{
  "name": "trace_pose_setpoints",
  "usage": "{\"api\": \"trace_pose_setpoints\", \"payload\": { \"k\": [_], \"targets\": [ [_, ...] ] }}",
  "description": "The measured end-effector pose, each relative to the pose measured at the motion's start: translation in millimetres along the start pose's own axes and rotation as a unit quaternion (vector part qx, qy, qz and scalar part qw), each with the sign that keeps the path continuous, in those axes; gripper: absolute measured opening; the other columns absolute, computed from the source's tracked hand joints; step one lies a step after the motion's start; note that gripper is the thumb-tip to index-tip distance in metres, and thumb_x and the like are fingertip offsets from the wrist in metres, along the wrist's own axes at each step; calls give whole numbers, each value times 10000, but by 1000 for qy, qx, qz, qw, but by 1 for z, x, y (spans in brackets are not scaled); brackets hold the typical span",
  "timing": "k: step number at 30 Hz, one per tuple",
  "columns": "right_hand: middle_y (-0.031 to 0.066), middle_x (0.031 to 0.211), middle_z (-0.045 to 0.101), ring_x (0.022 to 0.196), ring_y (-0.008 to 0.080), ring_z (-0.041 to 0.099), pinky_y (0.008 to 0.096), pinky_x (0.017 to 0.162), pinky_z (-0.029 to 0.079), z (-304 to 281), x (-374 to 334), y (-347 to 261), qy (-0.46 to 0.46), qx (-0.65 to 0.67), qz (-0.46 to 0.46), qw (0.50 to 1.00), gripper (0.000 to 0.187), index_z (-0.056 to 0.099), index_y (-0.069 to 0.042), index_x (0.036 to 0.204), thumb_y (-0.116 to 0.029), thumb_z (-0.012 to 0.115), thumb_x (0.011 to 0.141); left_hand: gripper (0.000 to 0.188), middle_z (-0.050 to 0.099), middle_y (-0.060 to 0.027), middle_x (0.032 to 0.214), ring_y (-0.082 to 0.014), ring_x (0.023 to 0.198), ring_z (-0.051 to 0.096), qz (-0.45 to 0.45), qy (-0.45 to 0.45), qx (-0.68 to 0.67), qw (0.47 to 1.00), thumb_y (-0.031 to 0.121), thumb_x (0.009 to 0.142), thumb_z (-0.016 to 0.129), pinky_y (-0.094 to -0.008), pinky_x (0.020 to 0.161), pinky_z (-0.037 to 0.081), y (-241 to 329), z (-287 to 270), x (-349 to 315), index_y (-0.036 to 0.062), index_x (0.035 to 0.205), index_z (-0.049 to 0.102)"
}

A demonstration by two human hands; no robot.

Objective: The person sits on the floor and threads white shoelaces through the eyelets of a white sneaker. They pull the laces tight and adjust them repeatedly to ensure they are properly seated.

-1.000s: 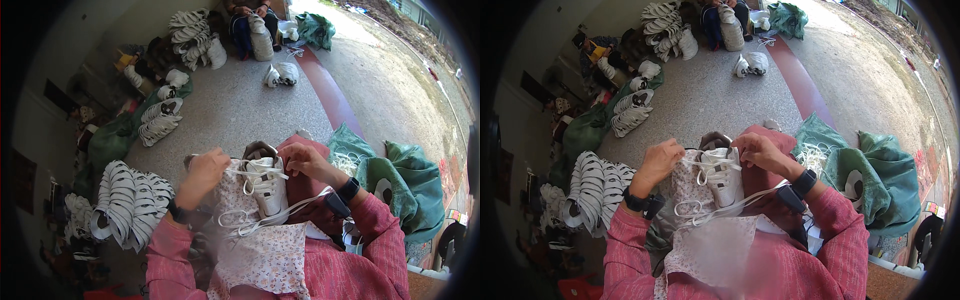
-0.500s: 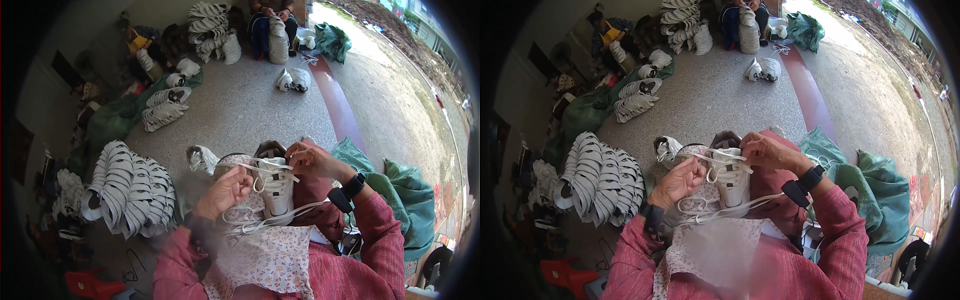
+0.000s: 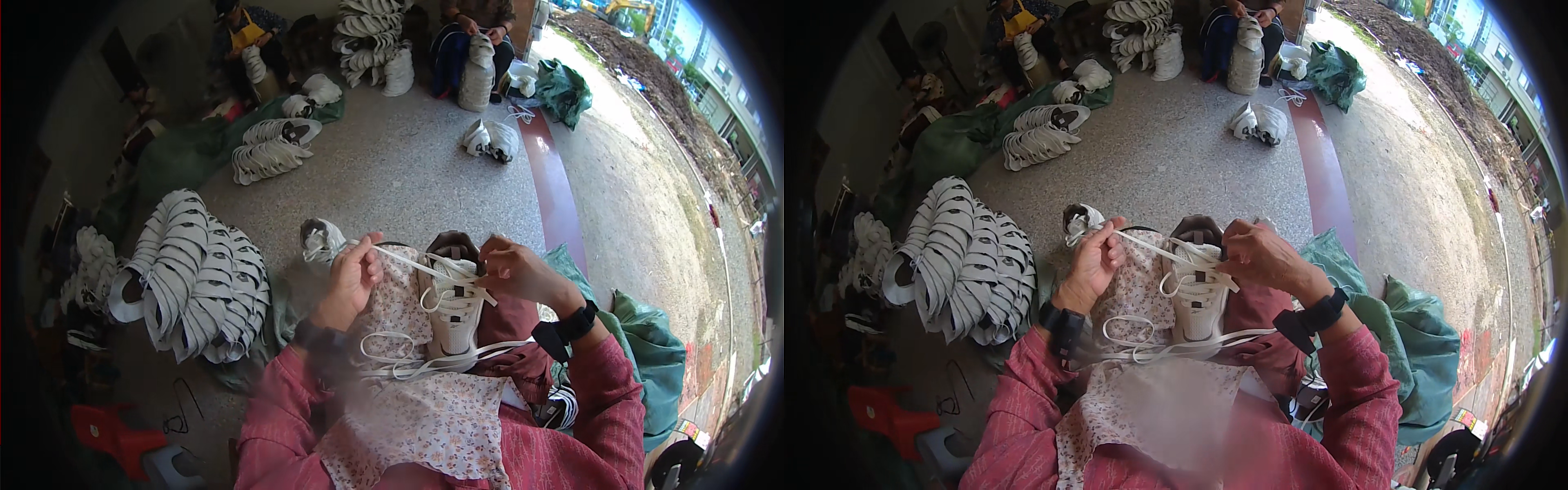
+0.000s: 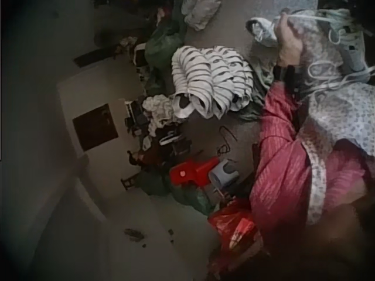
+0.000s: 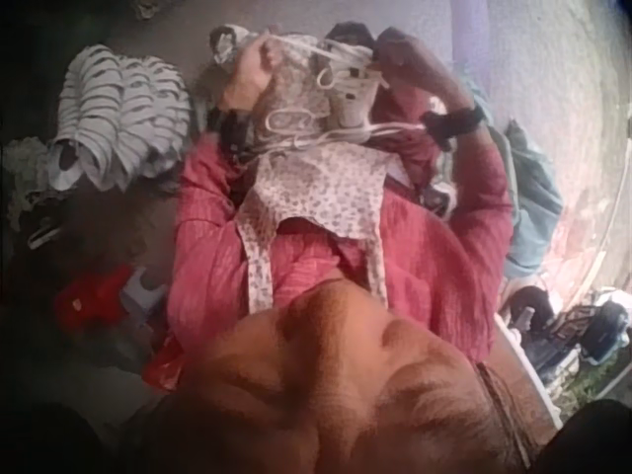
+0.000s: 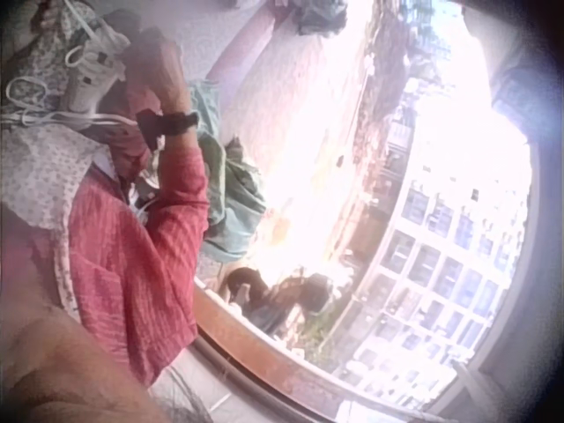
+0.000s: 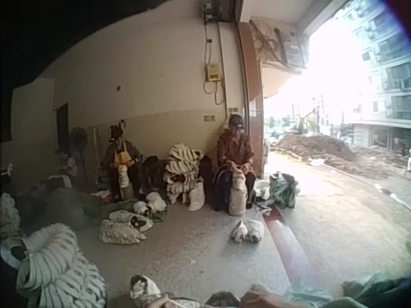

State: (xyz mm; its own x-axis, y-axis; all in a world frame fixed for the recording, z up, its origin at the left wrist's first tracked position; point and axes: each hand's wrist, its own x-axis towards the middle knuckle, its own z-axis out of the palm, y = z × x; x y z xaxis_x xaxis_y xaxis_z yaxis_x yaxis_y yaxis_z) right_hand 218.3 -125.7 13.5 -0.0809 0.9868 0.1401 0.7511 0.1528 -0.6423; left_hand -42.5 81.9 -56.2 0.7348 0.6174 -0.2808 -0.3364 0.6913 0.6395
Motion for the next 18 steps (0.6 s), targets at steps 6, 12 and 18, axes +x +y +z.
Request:
{"api": "trace_pose_setpoints", "payload": {
  "k": [6,12,18],
  "targets": [
    [132,1021,651,852,269,669,356,717,548,-8,-2,-6,72,17,52,996,180,694,-23,934,-196,719,890,240,630,-10,852,-113,750,614,37,-30,-28,998,132,1000,601,-265,649,524,31,7,-16,23,1213,588],
    [93,1024,653,875,223,656,334,730,526,-9,16,-25,33,16,56,998,116,707,-40,994,-119,659,925,236,659,-34,921,-123,823,636,91,-27,72,993,126,979,640,-258,752,538,45,15,-36,25,1189,606],
    [115,978,653,868,275,668,363,752,525,-1,36,-29,-19,16,24,999,158,710,-66,1028,-111,691,878,210,631,-26,878,-108,808,610,205,-53,297,931,186,1006,616,-252,758,503,60,12,-36,24,1140,624]
  ]
}}
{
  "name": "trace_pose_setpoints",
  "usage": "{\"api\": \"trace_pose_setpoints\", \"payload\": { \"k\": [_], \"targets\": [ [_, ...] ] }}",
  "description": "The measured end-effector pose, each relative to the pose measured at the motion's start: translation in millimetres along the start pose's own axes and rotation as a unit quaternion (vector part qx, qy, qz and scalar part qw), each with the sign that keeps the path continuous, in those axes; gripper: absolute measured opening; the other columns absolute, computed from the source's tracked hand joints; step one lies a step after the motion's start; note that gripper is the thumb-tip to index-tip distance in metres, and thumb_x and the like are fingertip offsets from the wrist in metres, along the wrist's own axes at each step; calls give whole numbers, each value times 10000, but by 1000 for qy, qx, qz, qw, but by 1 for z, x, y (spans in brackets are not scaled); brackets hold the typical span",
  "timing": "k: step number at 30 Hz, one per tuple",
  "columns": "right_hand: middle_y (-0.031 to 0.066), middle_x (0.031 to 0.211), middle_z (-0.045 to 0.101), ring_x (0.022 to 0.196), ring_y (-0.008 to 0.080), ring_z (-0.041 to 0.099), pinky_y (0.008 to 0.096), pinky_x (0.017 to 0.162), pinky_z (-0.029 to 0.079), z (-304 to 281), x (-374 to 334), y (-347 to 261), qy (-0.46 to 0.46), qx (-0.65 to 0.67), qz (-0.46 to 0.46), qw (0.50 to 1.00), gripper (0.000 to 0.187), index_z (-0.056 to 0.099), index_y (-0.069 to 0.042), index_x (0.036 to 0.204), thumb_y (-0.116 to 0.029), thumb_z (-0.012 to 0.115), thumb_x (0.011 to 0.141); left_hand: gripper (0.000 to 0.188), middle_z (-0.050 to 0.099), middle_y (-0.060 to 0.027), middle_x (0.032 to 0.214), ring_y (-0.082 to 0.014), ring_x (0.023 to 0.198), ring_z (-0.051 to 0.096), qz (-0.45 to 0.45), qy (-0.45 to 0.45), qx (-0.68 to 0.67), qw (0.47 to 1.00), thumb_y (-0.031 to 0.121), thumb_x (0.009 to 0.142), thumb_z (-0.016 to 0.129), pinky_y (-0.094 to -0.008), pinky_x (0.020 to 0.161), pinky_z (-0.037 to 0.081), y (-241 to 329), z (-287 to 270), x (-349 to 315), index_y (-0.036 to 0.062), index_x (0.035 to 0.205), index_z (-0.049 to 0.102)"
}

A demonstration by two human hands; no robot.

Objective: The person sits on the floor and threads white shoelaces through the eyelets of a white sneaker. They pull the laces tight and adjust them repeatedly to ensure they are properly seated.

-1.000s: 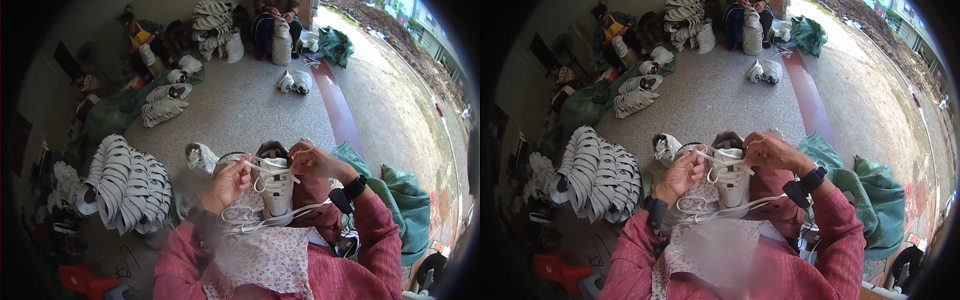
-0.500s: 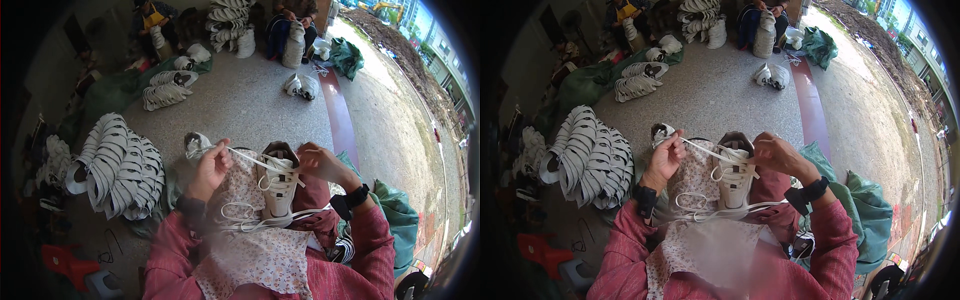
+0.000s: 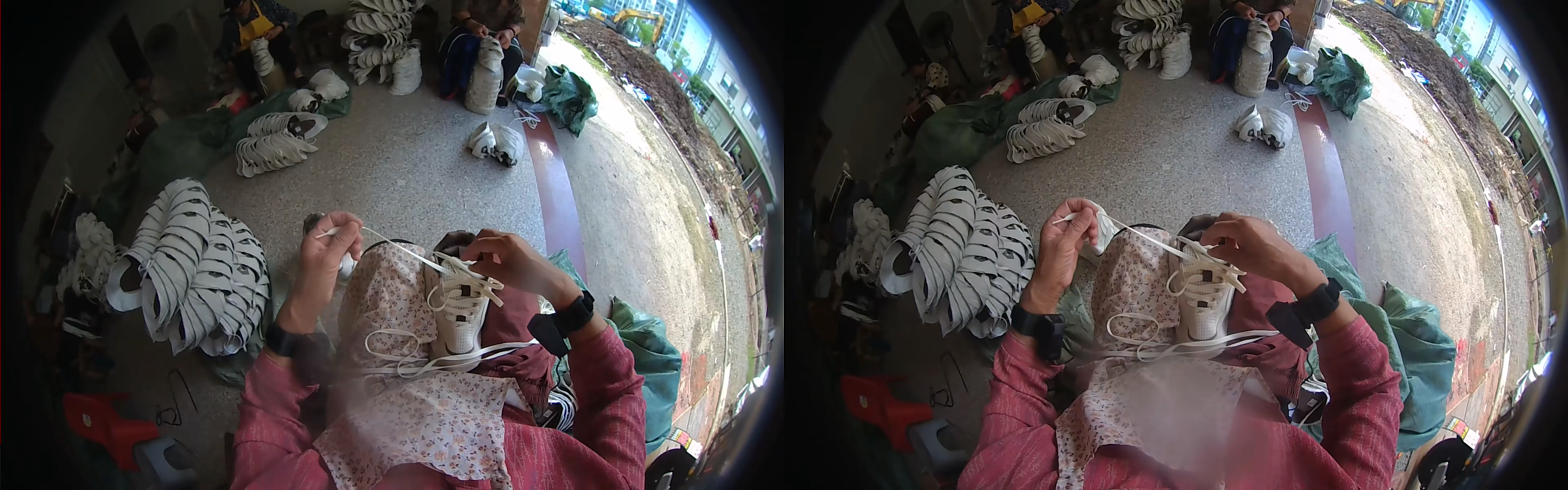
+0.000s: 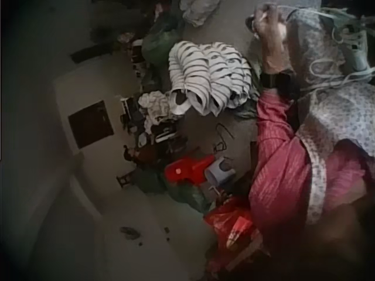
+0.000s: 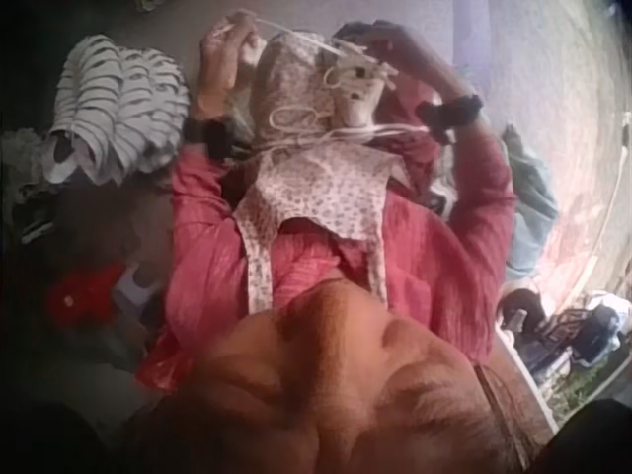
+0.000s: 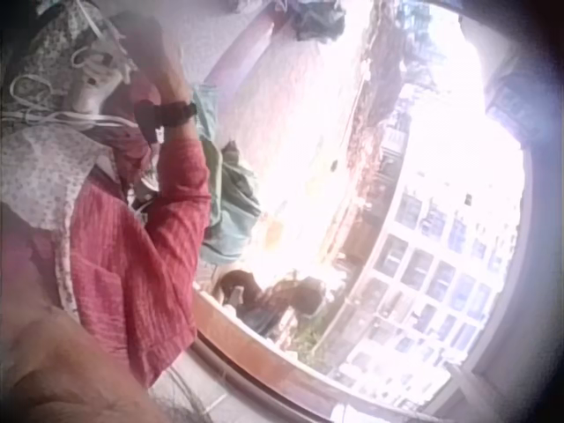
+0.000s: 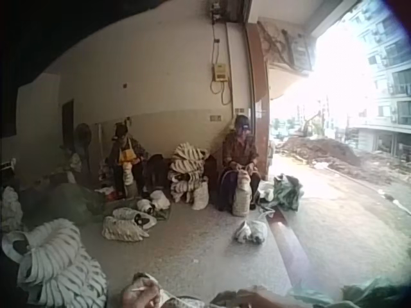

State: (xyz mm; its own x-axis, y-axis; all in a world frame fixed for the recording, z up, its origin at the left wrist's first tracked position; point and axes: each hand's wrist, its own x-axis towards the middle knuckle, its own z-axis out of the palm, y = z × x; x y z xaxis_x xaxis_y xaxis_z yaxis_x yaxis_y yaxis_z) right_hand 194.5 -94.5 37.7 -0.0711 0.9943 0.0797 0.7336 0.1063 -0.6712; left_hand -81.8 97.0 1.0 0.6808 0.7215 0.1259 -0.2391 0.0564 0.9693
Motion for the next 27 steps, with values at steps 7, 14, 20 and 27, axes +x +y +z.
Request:
{"api": "trace_pose_setpoints", "payload": {
  "k": [7,14,20,27],
  "targets": [
    [108,943,642,857,282,657,379,755,520,14,14,-1,-42,-2,-44,998,117,730,-76,961,-127,719,856,240,707,-91,955,-148,913,679,198,68,313,927,183,1041,552,-281,855,532,12,12,2,9,1190,623],
    [94,858,655,831,266,656,377,745,518,25,14,2,-50,62,-63,995,78,728,-65,905,-125,702,863,280,716,-86,956,-132,855,691,-50,38,-272,960,186,1003,614,-276,796,568,17,20,7,4,1216,598],
    [110,820,678,806,271,671,378,735,521,26,27,12,-32,55,35,997,114,728,-45,902,-97,674,815,228,716,-64,874,-57,628,588,-163,-78,-86,980,202,977,658,-199,577,480,-8,2,9,8,1097,667],
    [125,835,686,790,277,675,373,711,522,41,44,27,-29,-16,-12,999,155,742,-49,856,-158,731,746,155,719,-58,856,-156,645,618,26,-99,371,923,190,933,676,-277,583,461,-58,45,-14,57,880,734]
  ]
}}
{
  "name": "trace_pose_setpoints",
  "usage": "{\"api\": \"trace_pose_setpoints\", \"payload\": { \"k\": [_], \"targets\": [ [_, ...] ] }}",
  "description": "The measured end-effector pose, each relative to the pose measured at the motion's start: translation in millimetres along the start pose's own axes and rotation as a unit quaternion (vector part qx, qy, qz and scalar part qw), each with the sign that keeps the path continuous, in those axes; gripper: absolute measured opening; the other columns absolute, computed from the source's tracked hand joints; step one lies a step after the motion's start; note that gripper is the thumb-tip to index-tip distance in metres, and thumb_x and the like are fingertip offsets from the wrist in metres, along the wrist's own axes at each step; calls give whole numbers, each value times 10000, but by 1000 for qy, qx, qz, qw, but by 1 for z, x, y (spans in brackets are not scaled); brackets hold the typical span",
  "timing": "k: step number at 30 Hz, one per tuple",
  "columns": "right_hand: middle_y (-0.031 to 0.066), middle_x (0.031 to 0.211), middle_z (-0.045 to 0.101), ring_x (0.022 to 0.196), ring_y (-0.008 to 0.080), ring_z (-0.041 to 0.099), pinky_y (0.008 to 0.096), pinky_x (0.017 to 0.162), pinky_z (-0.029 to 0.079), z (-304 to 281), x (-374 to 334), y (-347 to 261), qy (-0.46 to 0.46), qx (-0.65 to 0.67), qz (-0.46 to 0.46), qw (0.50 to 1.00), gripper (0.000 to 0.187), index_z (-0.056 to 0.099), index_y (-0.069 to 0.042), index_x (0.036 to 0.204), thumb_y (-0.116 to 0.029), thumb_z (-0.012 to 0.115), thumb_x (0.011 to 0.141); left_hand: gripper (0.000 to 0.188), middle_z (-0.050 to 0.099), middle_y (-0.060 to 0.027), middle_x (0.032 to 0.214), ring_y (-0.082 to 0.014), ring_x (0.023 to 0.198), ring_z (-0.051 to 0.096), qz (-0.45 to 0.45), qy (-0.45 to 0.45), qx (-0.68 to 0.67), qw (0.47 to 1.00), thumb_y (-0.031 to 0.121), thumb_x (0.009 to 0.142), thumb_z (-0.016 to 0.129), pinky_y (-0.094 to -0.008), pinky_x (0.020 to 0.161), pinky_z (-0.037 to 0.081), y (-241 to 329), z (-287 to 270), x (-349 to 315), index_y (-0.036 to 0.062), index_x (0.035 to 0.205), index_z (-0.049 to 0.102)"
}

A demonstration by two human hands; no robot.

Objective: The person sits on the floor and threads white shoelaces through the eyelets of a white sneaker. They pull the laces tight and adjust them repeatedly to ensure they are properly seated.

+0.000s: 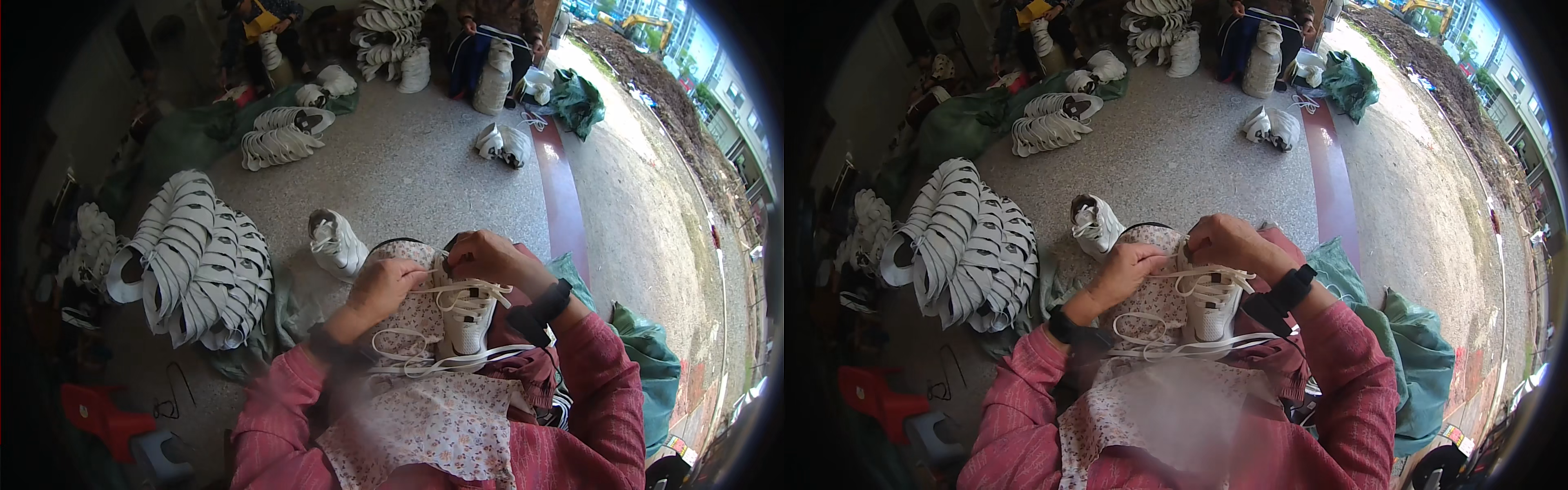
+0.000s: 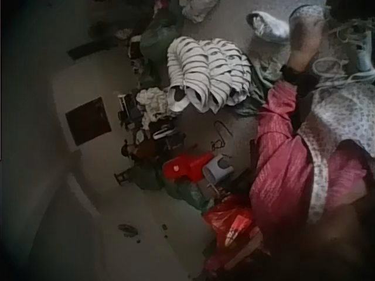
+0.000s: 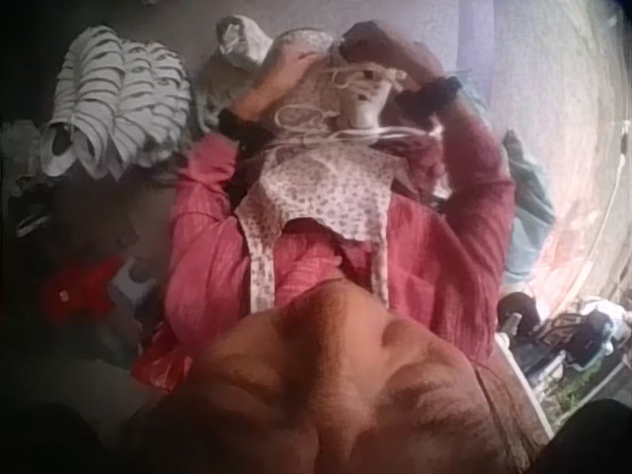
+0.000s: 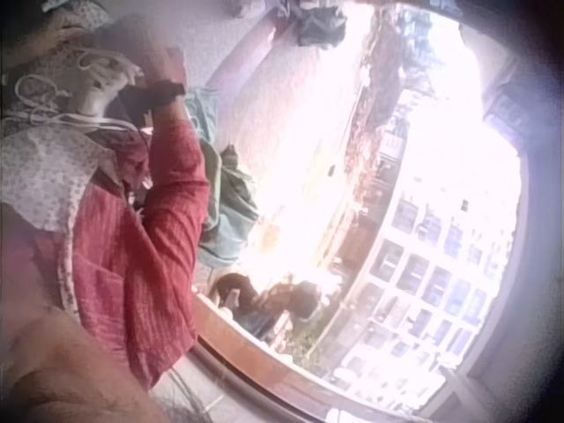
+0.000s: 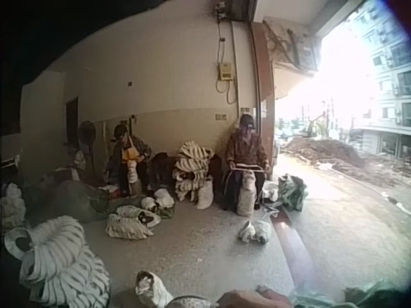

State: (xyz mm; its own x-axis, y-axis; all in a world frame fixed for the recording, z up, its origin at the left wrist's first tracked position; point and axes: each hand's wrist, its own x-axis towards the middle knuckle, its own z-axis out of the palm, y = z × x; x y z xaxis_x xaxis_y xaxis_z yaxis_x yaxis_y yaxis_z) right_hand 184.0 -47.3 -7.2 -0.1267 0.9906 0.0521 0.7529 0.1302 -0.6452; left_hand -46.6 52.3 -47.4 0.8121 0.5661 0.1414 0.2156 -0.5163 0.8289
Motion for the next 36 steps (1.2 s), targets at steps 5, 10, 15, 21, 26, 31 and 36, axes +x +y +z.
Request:
{"api": "trace_pose_setpoints", "payload": {
  "k": [5,10,15,21,26,31,36],
  "targets": [
    [113,819,686,762,252,662,355,697,520,5,-1,12,5,82,-25,996,129,747,-44,823,-111,759,714,200,684,-39,907,-226,884,633,60,-15,167,984,281,916,623,-369,817,435,14,7,3,121,897,742],
    [99,803,681,749,234,647,347,682,509,9,-1,11,19,100,-50,994,111,740,-35,806,-68,763,702,197,641,-6,959,-204,1051,569,70,-102,132,983,296,905,573,-402,946,325,11,1,8,155,893,710],
    [91,789,671,757,224,644,346,680,505,9,-2,4,21,96,-57,994,102,731,-23,794,-60,761,704,203,634,-2,960,-198,1065,559,36,-175,98,979,283,902,549,-430,988,266,8,-4,18,128,877,678],
    [93,798,671,758,219,645,339,684,509,10,-2,4,16,97,-50,994,105,726,-11,803,-47,751,707,214,633,-35,931,-218,1021,572,-10,-222,71,972,277,881,559,-428,1000,260,13,-7,31,96,864,671],
    [85,802,669,757,200,643,322,673,507,11,-3,6,14,114,-29,993,122,718,-5,821,-45,751,711,213,624,-64,765,-230,812,598,-96,-208,-81,970,259,874,556,-385,917,347,25,-12,34,91,793,659],
    [75,790,661,747,183,633,313,665,503,9,-4,2,14,118,-24,993,120,709,-8,814,-47,755,710,185,614,-55,729,-232,766,592,-9,-133,63,989,219,869,564,-389,882,370,17,1,27,87,766,641],
    [68,789,663,747,174,631,307,667,504,9,-3,1,8,123,-6,992,126,706,-13,812,-45,761,703,183,602,-54,730,-240,778,591,175,-47,79,980,200,862,558,-385,887,368,-10,16,21,88,744,643]
  ]
}}
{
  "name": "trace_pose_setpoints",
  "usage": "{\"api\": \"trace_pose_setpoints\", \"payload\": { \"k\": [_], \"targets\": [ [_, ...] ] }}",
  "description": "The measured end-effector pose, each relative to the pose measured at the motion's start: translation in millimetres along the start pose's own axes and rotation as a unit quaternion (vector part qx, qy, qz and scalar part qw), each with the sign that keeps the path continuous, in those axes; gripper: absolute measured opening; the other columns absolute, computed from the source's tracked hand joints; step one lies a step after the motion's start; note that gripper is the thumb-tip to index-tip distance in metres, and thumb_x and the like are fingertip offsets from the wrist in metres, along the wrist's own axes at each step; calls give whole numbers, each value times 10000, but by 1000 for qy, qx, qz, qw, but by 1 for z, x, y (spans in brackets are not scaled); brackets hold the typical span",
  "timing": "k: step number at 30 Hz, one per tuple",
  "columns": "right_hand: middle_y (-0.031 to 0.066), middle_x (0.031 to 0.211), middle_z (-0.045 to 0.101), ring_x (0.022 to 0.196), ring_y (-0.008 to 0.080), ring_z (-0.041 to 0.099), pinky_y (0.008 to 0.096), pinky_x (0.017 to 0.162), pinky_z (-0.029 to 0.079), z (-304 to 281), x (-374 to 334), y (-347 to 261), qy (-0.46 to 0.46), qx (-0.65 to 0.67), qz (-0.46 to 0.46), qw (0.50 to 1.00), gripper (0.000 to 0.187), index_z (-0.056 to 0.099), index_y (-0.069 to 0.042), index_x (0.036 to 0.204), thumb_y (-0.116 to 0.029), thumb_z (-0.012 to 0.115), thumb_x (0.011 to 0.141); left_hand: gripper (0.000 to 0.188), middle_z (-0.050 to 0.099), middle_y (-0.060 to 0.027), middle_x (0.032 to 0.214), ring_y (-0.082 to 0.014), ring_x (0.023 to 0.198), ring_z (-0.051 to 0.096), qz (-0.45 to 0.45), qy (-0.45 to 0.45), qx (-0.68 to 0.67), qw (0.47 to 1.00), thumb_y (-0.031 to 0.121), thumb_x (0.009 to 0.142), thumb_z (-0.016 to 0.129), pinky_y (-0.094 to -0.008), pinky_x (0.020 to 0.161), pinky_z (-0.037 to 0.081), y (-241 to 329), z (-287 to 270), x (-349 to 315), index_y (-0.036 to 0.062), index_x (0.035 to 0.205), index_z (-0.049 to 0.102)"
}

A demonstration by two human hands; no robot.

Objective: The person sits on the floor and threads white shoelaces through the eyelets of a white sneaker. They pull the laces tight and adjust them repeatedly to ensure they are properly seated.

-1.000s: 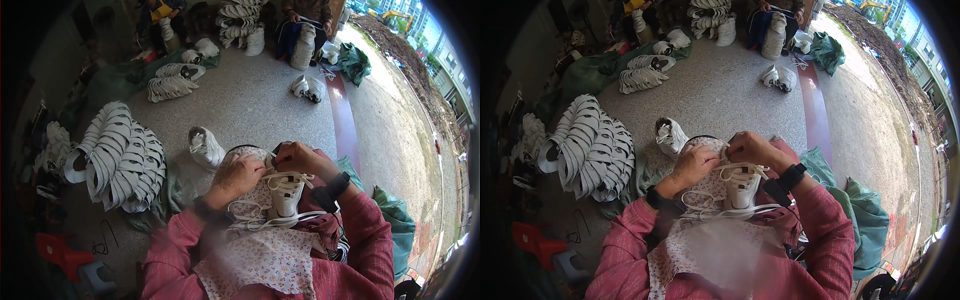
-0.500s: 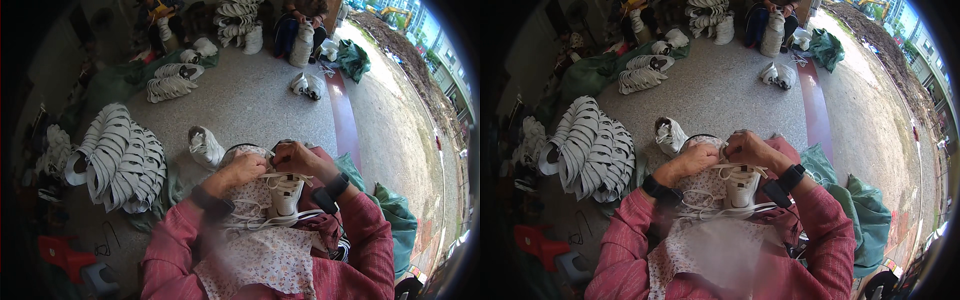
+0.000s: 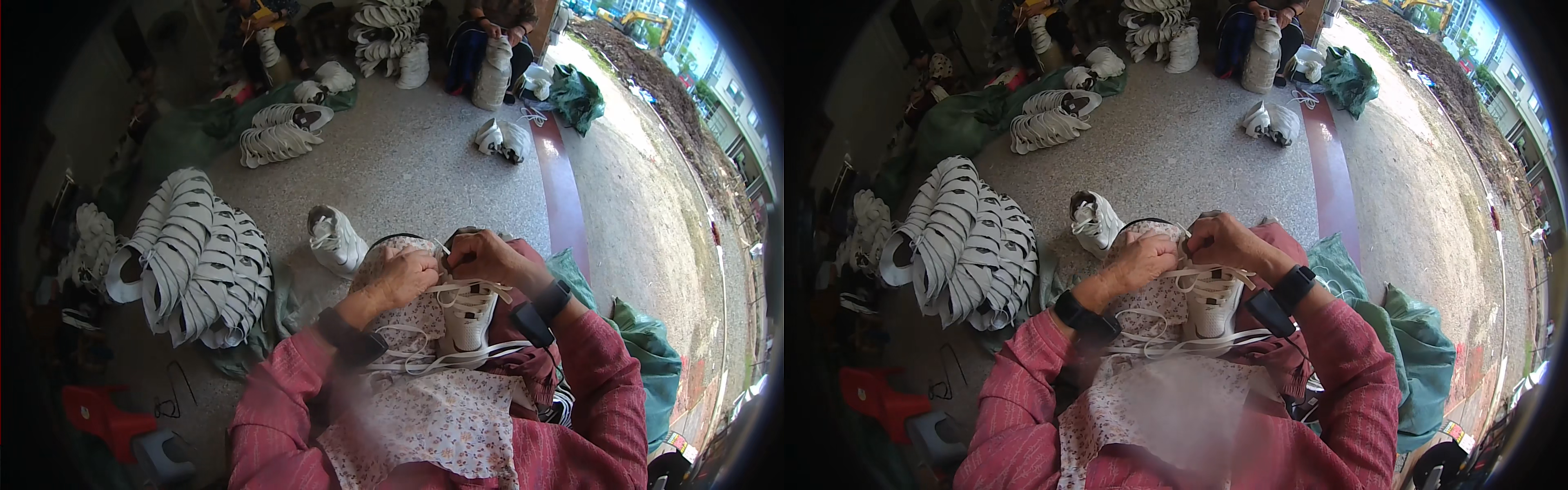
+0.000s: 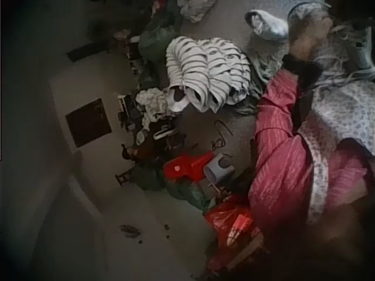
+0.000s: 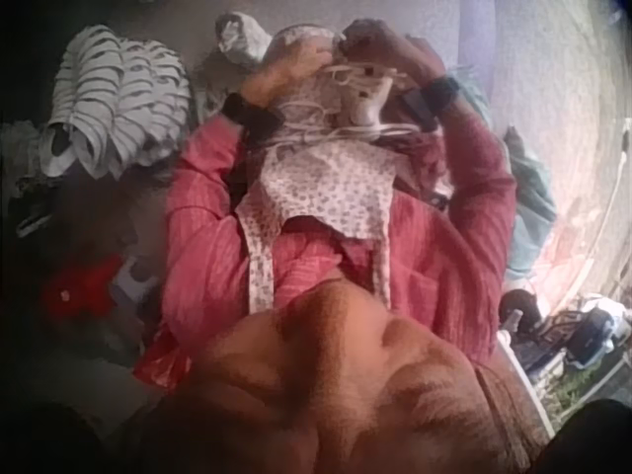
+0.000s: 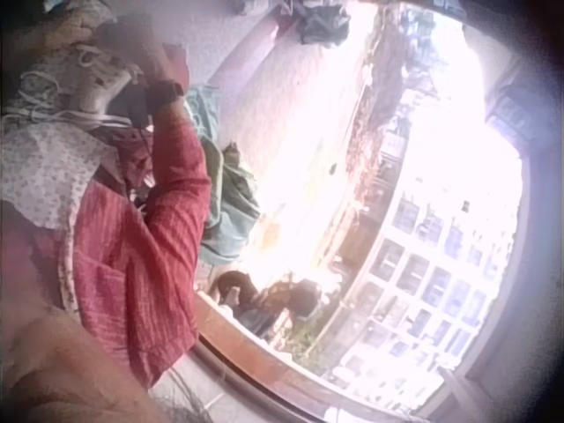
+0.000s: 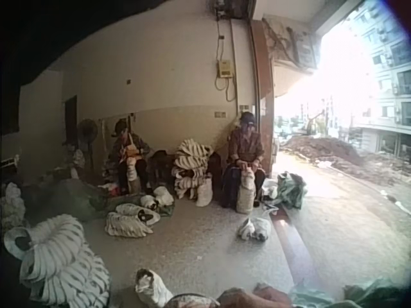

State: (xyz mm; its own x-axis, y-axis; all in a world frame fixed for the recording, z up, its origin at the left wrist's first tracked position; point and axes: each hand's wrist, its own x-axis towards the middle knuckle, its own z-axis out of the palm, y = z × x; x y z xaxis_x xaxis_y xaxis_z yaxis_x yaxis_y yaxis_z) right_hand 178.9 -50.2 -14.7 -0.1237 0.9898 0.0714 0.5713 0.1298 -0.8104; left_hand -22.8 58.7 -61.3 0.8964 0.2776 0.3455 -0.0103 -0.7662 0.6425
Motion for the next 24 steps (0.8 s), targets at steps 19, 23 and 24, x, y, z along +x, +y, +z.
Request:
{"api": "trace_pose_setpoints", "payload": {
  "k": [19,23,24],
  "targets": [
    [96,828,686,789,221,648,335,724,512,5,-6,0,32,10,12,999,135,718,-6,814,-76,766,709,153,688,-87,918,-273,906,665,-131,-37,-76,988,165,808,756,-371,816,510,39,-36,7,56,895,691],
    [112,820,684,790,250,647,353,727,511,5,-6,-2,40,-30,-6,999,130,719,-7,815,-76,760,712,135,685,-105,896,-313,871,663,13,44,9,999,153,819,742,-400,807,515,24,-23,-1,63,896,679],
    [115,818,683,792,255,646,357,727,510,5,-7,-4,41,-29,-3,999,127,720,-8,815,-76,757,714,129,684,-108,896,-318,877,659,16,49,17,999,158,828,732,-404,808,513,24,-21,-1,63,891,674]
  ]
}}
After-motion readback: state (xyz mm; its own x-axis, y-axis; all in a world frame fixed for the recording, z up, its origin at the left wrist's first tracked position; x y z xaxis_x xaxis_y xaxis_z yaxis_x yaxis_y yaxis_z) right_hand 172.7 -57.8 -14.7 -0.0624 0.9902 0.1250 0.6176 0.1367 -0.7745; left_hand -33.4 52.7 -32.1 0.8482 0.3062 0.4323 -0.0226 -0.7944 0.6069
